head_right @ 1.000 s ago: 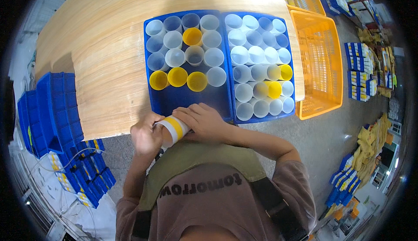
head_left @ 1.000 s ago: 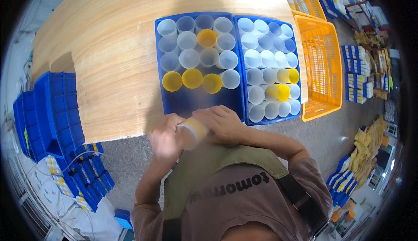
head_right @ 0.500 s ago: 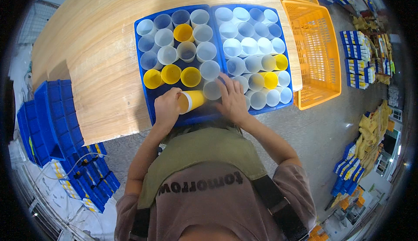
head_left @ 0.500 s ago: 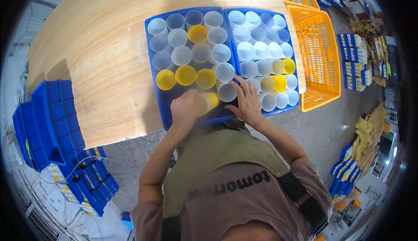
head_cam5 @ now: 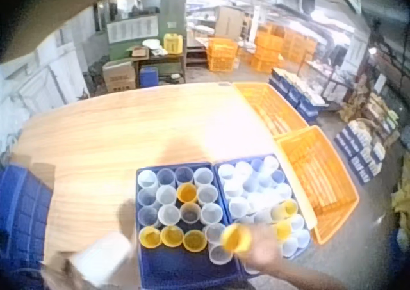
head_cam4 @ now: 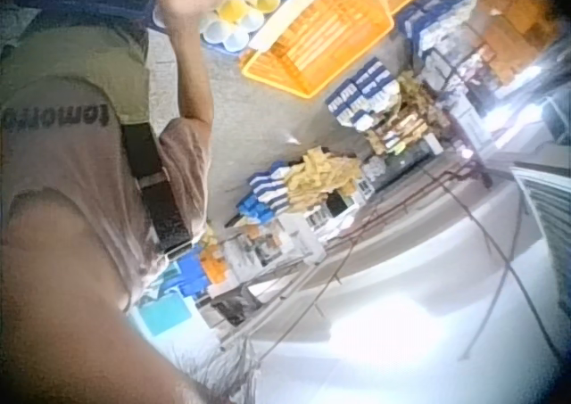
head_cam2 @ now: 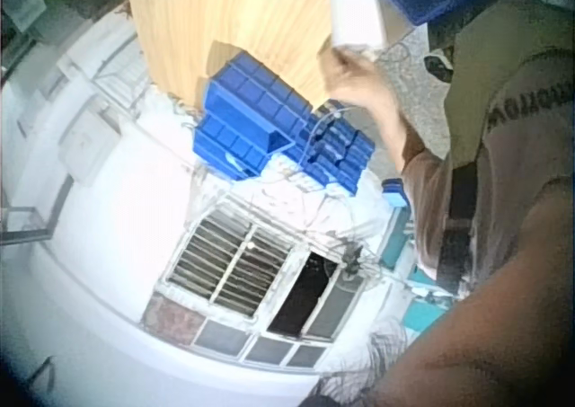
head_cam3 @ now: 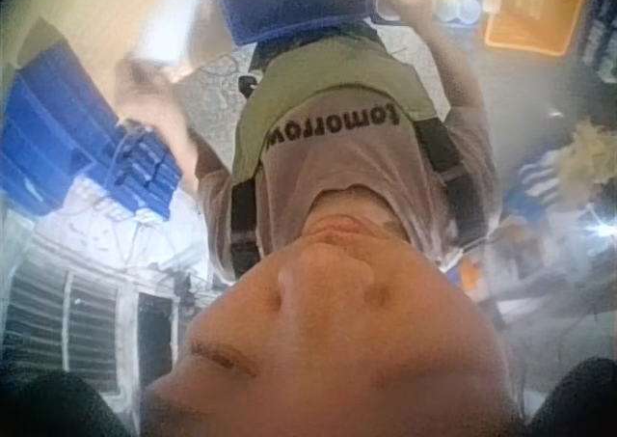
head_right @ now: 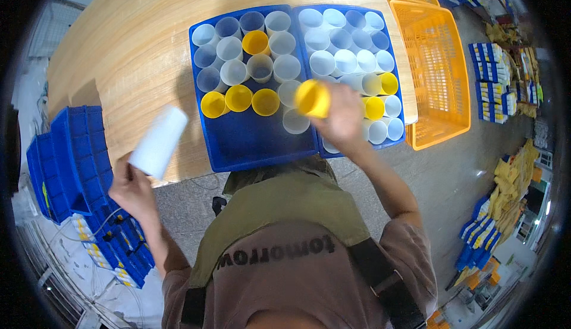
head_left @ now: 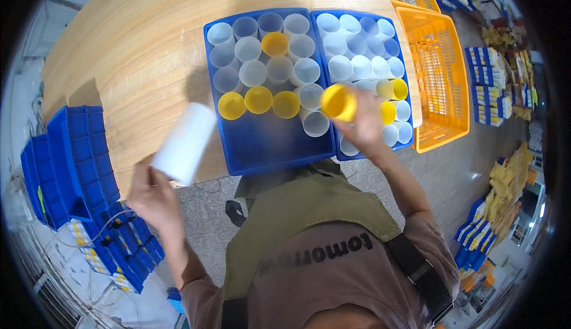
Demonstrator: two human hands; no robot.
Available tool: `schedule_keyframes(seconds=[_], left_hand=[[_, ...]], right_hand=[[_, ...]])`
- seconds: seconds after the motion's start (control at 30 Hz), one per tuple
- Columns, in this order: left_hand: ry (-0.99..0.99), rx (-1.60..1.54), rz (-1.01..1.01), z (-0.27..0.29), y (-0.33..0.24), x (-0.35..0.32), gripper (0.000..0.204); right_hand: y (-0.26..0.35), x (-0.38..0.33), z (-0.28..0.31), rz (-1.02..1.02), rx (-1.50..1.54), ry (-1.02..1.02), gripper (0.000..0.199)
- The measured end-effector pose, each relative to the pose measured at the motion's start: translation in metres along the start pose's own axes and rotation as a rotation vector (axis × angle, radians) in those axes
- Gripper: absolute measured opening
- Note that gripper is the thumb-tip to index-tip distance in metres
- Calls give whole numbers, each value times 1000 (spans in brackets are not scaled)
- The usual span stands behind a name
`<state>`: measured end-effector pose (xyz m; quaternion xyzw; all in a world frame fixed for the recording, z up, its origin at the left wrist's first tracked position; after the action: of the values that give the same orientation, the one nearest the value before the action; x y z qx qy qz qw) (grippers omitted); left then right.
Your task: The person places white and yellow plastic cups into blue trays, then carries the trays to a conveyor belt and places them on the belt. The person repeats this process multiple times, filling trays and moving them to the conveyor.
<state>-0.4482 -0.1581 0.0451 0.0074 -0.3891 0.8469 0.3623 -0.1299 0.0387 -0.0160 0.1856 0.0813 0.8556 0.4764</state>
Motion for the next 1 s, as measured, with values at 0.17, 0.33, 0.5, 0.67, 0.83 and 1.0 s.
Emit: schedule_keyframes(seconds=[0.17, 0.33, 0.5, 0.67, 0.83, 1.0], left_hand=[[388, -73, -558, -99, -31, -46, 10], [446, 99, -796, -205, -35, -78, 16], [465, 125, -715, -221, -36, -71, 26], [319, 25, -622, -178, -66, -70, 21], [332, -238, -553, -191, -137, -104, 15], [617, -187, -603, -281, -210, -188, 30]], right_hand=[[7, -30, -24, -60, 722, 4, 78], [64, -47, -97, 329, 378, 130, 63], [56, -41, -105, 396, 173, 167, 55], [8, -40, -42, 194, 424, 40, 56], [-157, -39, 33, -76, 422, -320, 37], [-442, -90, 18, -610, 306, -533, 27]])
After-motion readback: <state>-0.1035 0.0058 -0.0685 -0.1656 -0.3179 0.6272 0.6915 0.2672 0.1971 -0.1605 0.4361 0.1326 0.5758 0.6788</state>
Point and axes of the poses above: each hand's wrist, its own x-axis towards the middle knuckle, its own z-axis out of the back of the hand, y = z × x, the point moved 10 cm from there along x, towards the middle knuckle, and after that the axes turned 6 degrees about -y, right-handed, at the moved point
